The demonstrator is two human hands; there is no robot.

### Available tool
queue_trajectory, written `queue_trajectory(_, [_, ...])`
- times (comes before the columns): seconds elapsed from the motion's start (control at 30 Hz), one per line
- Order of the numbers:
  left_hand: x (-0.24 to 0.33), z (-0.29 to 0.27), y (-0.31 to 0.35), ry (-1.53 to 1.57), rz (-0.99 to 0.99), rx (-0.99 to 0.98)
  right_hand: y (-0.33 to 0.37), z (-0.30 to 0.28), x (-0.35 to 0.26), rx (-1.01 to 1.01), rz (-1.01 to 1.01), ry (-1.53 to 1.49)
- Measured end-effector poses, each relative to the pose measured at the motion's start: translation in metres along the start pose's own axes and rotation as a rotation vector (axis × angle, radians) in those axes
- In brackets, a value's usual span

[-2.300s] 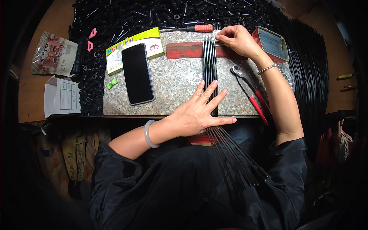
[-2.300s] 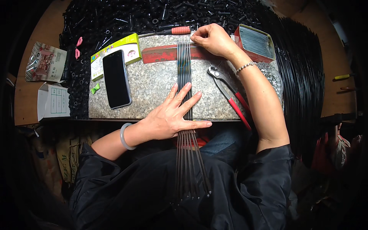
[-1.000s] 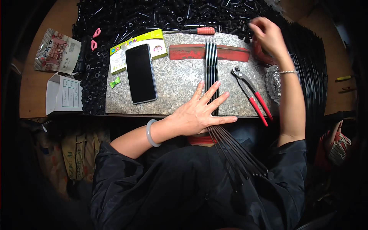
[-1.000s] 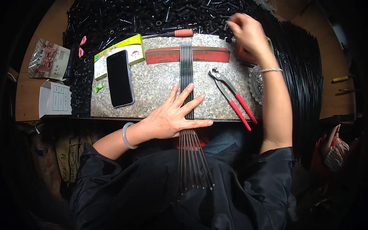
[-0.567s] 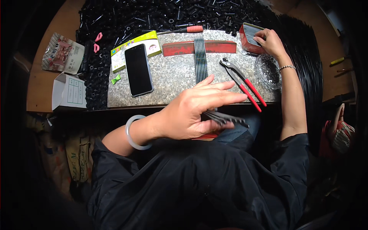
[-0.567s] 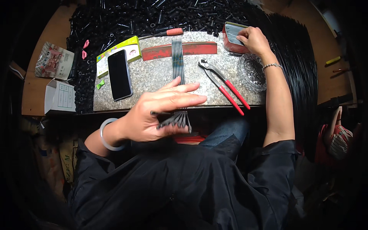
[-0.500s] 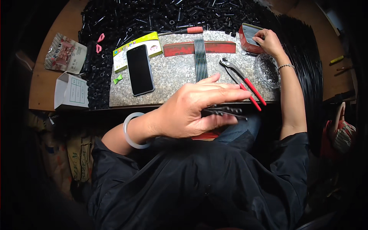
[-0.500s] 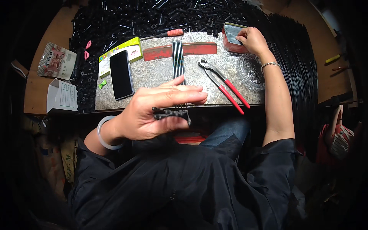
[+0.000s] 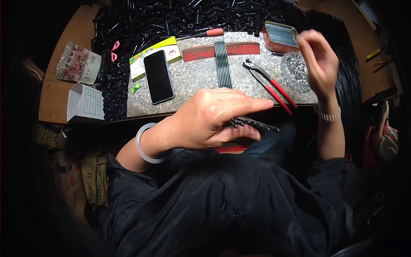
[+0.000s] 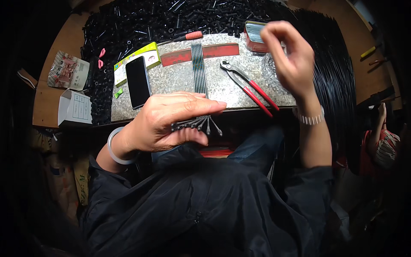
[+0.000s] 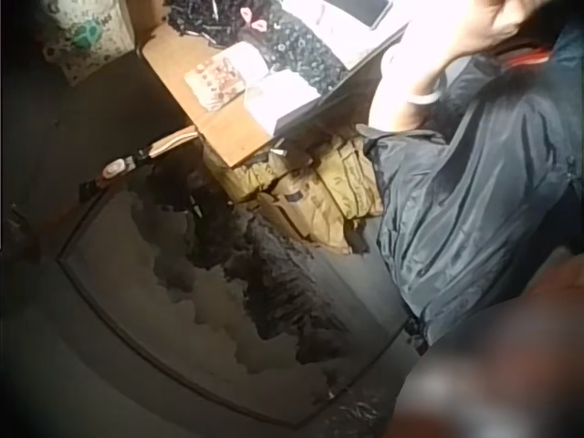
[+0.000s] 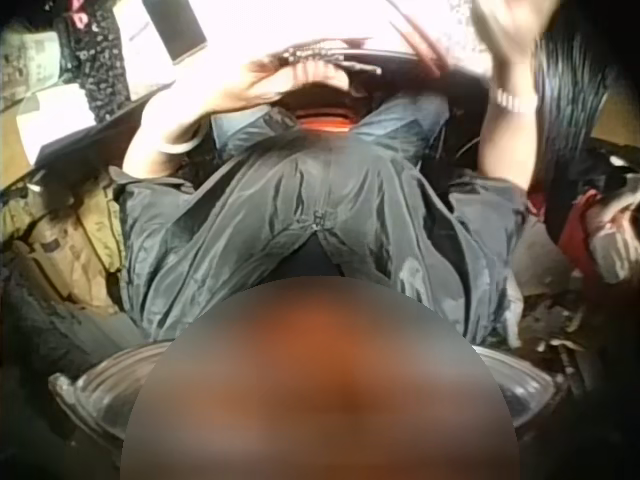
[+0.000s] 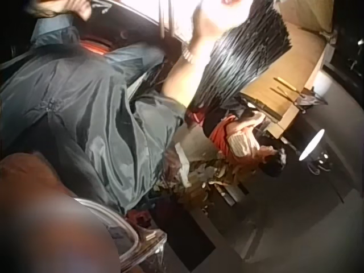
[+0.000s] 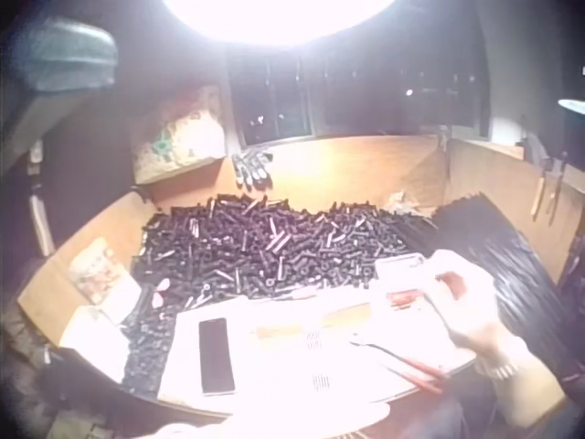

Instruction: Assembling multiple electrical components and rods into a central connector housing using pliers.

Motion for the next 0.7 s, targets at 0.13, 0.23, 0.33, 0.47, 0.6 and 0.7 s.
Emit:
queue_trajectory(0.13, [-0.003, 0.000, 0.008, -0.034, 0.001, -0.003, 0.050, 0.006, -0.084, -0.268, -0.265, -0.225])
queue_trajectory(0.23, [-0.003, 0.002, 0.004, -0.034, 0.027, 0.013, 0.063, 0.017, -0.109, -0.305, -0.192, -0.077])
queue_trajectory(0.33, [-0.002, 0.003, 0.001, -0.068, 0.053, 0.035, 0.060, 0.023, -0.106, -0.266, -0.200, 0.028])
queue_trajectory(0.47, [0.003, 0.007, -0.004, -0.060, 0.097, 0.055, 0.059, 0.024, -0.108, -0.198, -0.197, 0.124])
queue_trajectory(0.6, [0.005, 0.007, -0.004, -0.121, 0.106, 0.116, 0.062, 0.021, -0.110, -0.152, -0.194, 0.153])
queue_trajectory(0.7, [0.004, 0.006, -0.004, -0.134, 0.116, 0.140, 0.065, 0.014, -0.114, -0.122, -0.193, 0.171])
Point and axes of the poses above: each hand's wrist, its own y-axis away from the middle knuckle, its own z-axis out of the palm, x = y × z, the point moved 5 cm from there along -y, towards the middle knuckle, and after that the axes turned 15 degrees about -x, right-handed, at the moved point
